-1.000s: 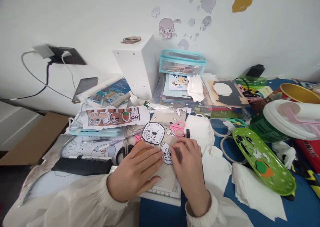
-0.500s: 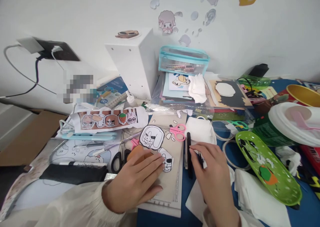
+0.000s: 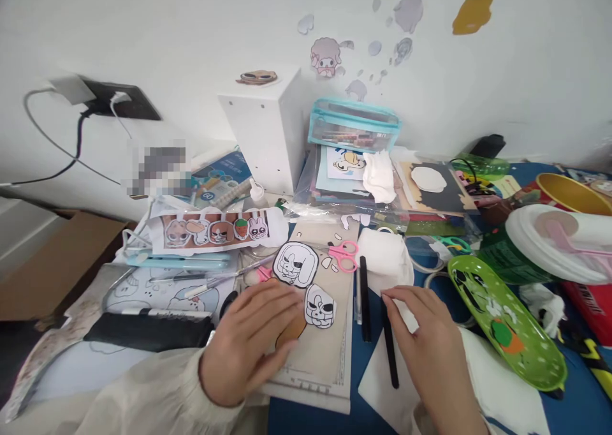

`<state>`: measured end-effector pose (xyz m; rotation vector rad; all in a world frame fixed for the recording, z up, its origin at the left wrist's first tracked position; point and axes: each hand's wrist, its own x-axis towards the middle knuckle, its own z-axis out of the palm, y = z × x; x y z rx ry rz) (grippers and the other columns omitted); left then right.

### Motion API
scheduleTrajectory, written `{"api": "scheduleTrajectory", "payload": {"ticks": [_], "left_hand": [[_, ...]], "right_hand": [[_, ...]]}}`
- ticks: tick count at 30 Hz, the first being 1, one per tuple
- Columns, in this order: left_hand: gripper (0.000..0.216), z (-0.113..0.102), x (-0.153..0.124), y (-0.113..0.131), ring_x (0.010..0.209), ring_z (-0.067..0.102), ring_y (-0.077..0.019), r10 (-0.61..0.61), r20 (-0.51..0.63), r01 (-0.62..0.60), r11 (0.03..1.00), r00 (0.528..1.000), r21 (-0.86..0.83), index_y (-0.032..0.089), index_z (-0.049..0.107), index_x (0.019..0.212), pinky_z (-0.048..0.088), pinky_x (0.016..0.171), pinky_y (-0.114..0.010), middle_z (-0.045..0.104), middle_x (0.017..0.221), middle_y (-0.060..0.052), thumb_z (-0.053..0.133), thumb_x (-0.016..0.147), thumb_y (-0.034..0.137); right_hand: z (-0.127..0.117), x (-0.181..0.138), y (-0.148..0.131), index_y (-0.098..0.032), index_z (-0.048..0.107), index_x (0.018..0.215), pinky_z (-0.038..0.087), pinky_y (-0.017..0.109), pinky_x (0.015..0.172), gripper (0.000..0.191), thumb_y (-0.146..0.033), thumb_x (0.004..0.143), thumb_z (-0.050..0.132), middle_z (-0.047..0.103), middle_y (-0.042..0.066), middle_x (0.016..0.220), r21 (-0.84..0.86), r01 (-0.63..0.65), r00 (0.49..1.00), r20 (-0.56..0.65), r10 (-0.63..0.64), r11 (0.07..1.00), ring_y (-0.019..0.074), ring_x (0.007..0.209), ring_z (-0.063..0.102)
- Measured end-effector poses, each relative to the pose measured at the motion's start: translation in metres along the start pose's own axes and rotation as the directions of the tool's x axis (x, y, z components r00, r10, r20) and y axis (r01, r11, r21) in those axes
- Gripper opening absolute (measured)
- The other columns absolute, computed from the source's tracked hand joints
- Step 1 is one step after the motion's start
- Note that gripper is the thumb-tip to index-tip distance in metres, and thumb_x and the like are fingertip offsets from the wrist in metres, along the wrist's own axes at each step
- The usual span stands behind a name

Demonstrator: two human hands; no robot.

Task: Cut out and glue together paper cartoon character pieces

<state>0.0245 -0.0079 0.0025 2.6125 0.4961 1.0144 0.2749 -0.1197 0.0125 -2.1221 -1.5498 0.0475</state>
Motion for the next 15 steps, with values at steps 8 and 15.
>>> {"api": "scheduleTrajectory", "payload": {"ticks": [8, 15], "left_hand": [[0.021, -0.032, -0.012, -0.019, 0.104, 0.058, -0.0227, -0.521, -0.050, 0.522, 0.853, 0.852, -0.006, 0.016, 0.058, 0.109, 0.048, 0.086, -0.039, 0.061, 0.113, -0.011, 0.049, 0.090, 0.018], [0.024, -0.026, -0.006, -0.022, 0.077, 0.060, -0.0224, -0.730, 0.183, 0.751, 0.651, 0.659, -0.109, 0.015, 0.058, 0.109, 0.048, 0.073, -0.038, 0.065, 0.086, -0.007, 0.048, 0.088, 0.022]], "right_hand": [[0.019, 0.019, -0.025, -0.023, 0.063, 0.089, 0.051, 0.033, 0.072, 0.017, -0.032, 0.092, 0.049, 0.068, 0.004, 0.089, 0.039, 0.237, 0.971, 0.016, -0.237, 0.971, 0.0203, 0.084, 0.063], [0.052, 0.069, -0.047, -0.020, 0.066, 0.089, 0.046, 0.039, 0.079, 0.017, -0.020, 0.092, 0.049, 0.067, 0.007, 0.094, -0.035, 0.437, 0.899, 0.034, -0.436, 0.899, 0.0230, 0.089, 0.058]]}}
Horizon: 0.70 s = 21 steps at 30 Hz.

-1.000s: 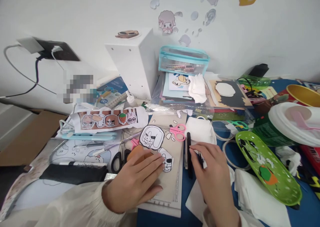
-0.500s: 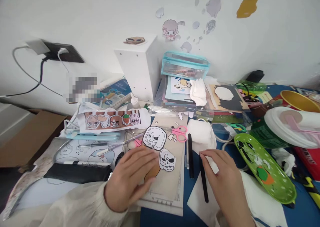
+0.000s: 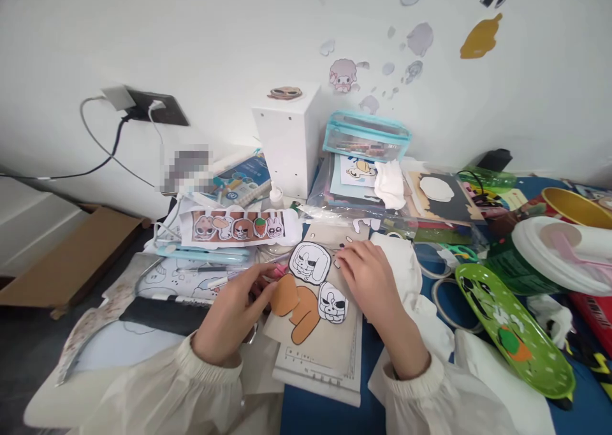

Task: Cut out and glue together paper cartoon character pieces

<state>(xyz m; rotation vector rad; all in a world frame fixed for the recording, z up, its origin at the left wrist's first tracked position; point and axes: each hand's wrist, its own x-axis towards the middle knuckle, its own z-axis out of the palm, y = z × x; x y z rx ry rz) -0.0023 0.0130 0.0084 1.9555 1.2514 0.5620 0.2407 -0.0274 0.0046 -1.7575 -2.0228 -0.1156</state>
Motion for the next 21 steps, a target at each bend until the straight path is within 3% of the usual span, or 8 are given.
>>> {"api": "scheduleTrajectory", "payload": {"ticks": [10, 17, 21], "left_hand": [[0.025, 0.003, 0.000, 0.005, 0.067, 0.058, -0.0174, -0.078, 0.064, 0.089, 0.980, 0.995, -0.180, 0.017, 0.059, 0.107, 0.046, 0.062, -0.028, 0.064, 0.079, -0.004, 0.049, 0.085, 0.023], [0.027, -0.012, 0.004, 0.003, 0.076, 0.062, -0.0175, -0.089, 0.084, 0.113, 0.935, 0.992, -0.336, 0.017, 0.058, 0.105, 0.050, 0.065, -0.028, 0.062, 0.084, -0.005, 0.048, 0.087, 0.033], [0.027, -0.017, 0.007, 0.006, 0.079, 0.062, -0.0174, -0.074, 0.074, 0.095, 0.932, 0.994, -0.350, 0.018, 0.055, 0.108, 0.051, 0.067, -0.028, 0.064, 0.093, -0.006, 0.048, 0.088, 0.036]], "right_hand": [[0.013, 0.014, 0.002, -0.016, 0.060, 0.079, 0.047, 0.033, 0.073, 0.011, -0.016, 0.089, 0.055, 0.062, 0.000, 0.081, -0.172, 0.156, 0.987, 0.057, -0.149, 0.973, 0.0152, 0.080, 0.058], [0.016, 0.017, 0.004, -0.016, 0.059, 0.078, 0.048, 0.034, 0.074, 0.014, -0.022, 0.090, 0.055, 0.062, 0.000, 0.081, -0.147, 0.131, 0.991, 0.036, -0.127, 0.980, 0.0151, 0.079, 0.059], [0.001, 0.012, 0.006, -0.019, 0.059, 0.080, 0.046, 0.035, 0.074, 0.018, -0.020, 0.093, 0.046, 0.065, 0.004, 0.083, -0.037, 0.051, 0.997, -0.056, -0.053, 0.998, 0.0197, 0.082, 0.058]]}}
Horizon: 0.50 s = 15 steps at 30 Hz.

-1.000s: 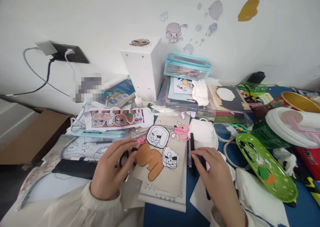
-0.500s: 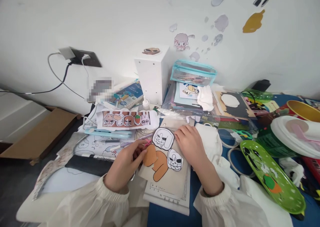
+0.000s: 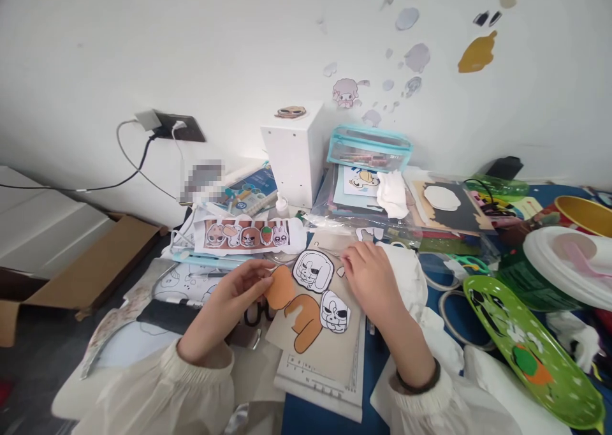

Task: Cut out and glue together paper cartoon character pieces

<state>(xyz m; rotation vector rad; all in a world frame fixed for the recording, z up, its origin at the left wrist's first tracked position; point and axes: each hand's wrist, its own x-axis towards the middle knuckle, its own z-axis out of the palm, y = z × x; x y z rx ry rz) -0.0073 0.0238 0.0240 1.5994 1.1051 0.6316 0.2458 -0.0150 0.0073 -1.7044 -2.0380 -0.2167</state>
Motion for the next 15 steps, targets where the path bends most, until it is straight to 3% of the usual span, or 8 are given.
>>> {"api": "scheduleTrajectory", "payload": {"ticks": [5, 9, 12, 15], "left_hand": [[0.020, 0.020, -0.009, 0.007, 0.071, 0.061, -0.0187, 0.034, 0.073, -0.043, 0.990, 0.997, 0.132, 0.019, 0.060, 0.101, 0.050, 0.063, -0.031, 0.064, 0.079, -0.004, 0.053, 0.084, 0.027], [0.018, 0.038, -0.027, 0.008, 0.089, 0.059, -0.0267, 0.126, -0.012, -0.115, 0.935, 0.992, 0.336, 0.018, 0.061, 0.098, 0.047, 0.082, -0.047, 0.064, 0.094, -0.009, 0.056, 0.081, 0.023], [0.041, 0.051, -0.042, 0.007, 0.107, 0.054, -0.0334, 0.289, -0.018, -0.226, 0.785, 0.957, 0.576, 0.019, 0.054, 0.114, 0.043, 0.091, -0.054, 0.061, 0.114, -0.012, 0.066, 0.076, 0.031], [0.064, 0.063, -0.051, 0.005, 0.114, 0.051, -0.0371, 0.332, 0.000, -0.241, 0.686, 0.943, 0.687, 0.015, 0.046, 0.124, 0.043, 0.094, -0.057, 0.057, 0.123, -0.016, 0.073, 0.068, 0.031]], "right_hand": [[-0.040, -0.032, 0.000, -0.022, 0.056, 0.090, 0.044, 0.032, 0.080, 0.012, -0.029, 0.094, 0.046, 0.063, 0.004, 0.090, 0.117, -0.155, 0.976, -0.133, 0.170, 0.981, 0.0198, 0.089, 0.058], [-0.058, -0.068, -0.006, -0.024, 0.055, 0.091, 0.044, 0.031, 0.077, 0.011, -0.031, 0.093, 0.048, 0.063, 0.004, 0.091, 0.150, -0.239, 0.950, -0.168, 0.263, 0.959, 0.0199, 0.089, 0.059], [-0.058, -0.088, -0.011, -0.025, 0.058, 0.090, 0.045, 0.032, 0.078, 0.014, -0.035, 0.092, 0.048, 0.064, 0.004, 0.092, 0.196, -0.316, 0.923, -0.161, 0.348, 0.928, 0.0214, 0.090, 0.059], [-0.053, -0.102, -0.015, -0.025, 0.060, 0.089, 0.048, 0.033, 0.073, 0.018, -0.039, 0.091, 0.048, 0.064, 0.005, 0.092, 0.233, -0.379, 0.899, -0.136, 0.416, 0.896, 0.0223, 0.088, 0.061]]}}
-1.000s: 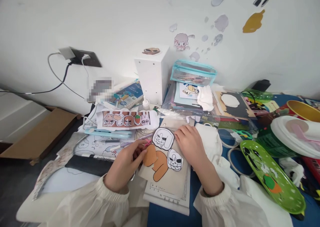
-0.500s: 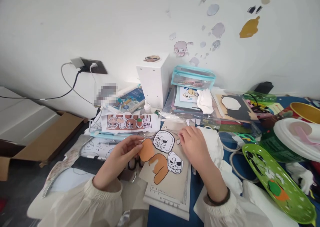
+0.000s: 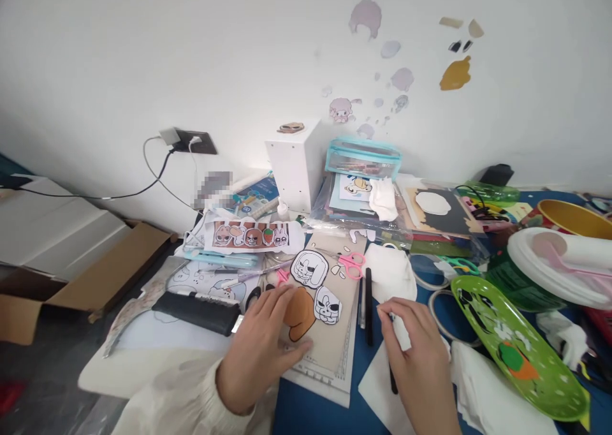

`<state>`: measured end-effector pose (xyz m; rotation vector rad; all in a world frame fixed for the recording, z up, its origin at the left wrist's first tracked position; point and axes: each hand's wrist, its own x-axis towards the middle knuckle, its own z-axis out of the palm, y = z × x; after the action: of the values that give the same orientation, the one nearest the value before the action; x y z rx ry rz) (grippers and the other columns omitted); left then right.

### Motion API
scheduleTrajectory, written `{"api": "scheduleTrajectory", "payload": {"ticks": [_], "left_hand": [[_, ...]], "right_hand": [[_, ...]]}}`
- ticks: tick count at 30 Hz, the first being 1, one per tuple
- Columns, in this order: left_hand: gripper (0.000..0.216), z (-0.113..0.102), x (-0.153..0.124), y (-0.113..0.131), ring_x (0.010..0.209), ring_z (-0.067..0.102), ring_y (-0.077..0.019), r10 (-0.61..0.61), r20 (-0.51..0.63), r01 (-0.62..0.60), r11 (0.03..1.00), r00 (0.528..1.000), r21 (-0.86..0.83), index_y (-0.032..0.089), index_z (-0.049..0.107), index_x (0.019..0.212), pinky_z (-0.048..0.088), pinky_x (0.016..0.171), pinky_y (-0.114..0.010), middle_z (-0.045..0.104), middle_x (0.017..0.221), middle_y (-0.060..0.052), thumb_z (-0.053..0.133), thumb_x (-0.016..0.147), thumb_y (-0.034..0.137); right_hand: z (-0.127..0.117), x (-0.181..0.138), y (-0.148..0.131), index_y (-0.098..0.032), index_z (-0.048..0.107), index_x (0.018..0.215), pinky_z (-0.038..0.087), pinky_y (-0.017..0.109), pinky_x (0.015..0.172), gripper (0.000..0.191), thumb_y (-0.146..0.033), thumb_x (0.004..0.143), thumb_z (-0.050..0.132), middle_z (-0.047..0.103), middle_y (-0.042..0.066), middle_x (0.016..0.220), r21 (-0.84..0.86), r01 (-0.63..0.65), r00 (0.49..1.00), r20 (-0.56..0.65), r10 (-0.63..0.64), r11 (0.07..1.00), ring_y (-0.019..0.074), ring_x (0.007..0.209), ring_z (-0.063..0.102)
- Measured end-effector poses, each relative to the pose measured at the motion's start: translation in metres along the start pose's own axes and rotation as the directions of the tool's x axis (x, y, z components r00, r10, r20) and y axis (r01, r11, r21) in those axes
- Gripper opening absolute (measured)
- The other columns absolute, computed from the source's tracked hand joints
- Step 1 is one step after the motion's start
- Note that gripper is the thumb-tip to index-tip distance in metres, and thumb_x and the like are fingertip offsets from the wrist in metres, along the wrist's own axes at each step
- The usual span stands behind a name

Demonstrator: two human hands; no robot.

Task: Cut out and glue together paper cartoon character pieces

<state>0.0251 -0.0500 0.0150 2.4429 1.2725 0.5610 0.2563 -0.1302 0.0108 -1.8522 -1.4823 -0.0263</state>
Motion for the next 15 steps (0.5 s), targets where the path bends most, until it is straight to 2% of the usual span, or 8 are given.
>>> {"api": "scheduleTrajectory", "payload": {"ticks": [5, 10, 15], "left_hand": [[0.045, 0.003, 0.002, 0.003, 0.104, 0.056, -0.0300, -0.004, -0.029, 0.006, 0.998, 1.000, 0.062, 0.014, 0.047, 0.117, 0.049, 0.090, -0.048, 0.061, 0.108, -0.012, 0.059, 0.074, 0.013], [0.061, -0.003, 0.010, -0.007, 0.106, 0.055, -0.0323, 0.069, -0.020, -0.067, 0.994, 0.997, 0.084, 0.013, 0.043, 0.122, 0.049, 0.090, -0.050, 0.059, 0.110, -0.014, 0.060, 0.064, 0.013], [0.067, -0.016, 0.014, -0.013, 0.111, 0.051, -0.0331, 0.149, -0.025, -0.146, 0.984, 0.989, 0.099, 0.013, 0.041, 0.125, 0.047, 0.094, -0.050, 0.054, 0.118, -0.015, 0.057, 0.060, 0.009]], "right_hand": [[0.002, -0.020, 0.000, -0.026, 0.061, 0.087, 0.050, 0.028, 0.055, 0.021, -0.041, 0.091, 0.047, 0.065, 0.006, 0.091, 0.034, -0.002, 1.000, 0.001, 0.002, 0.999, 0.0222, 0.087, 0.063], [-0.003, -0.039, 0.005, -0.027, 0.061, 0.089, 0.044, 0.025, 0.041, 0.019, -0.039, 0.091, 0.047, 0.066, 0.006, 0.096, 0.038, -0.037, 0.999, -0.024, 0.038, 0.999, 0.0227, 0.090, 0.063], [-0.013, -0.047, 0.015, -0.027, 0.062, 0.086, 0.047, 0.025, 0.040, 0.019, -0.040, 0.089, 0.049, 0.068, 0.006, 0.090, 0.041, 0.004, 0.996, -0.091, 0.000, 0.999, 0.0223, 0.081, 0.066]]}}
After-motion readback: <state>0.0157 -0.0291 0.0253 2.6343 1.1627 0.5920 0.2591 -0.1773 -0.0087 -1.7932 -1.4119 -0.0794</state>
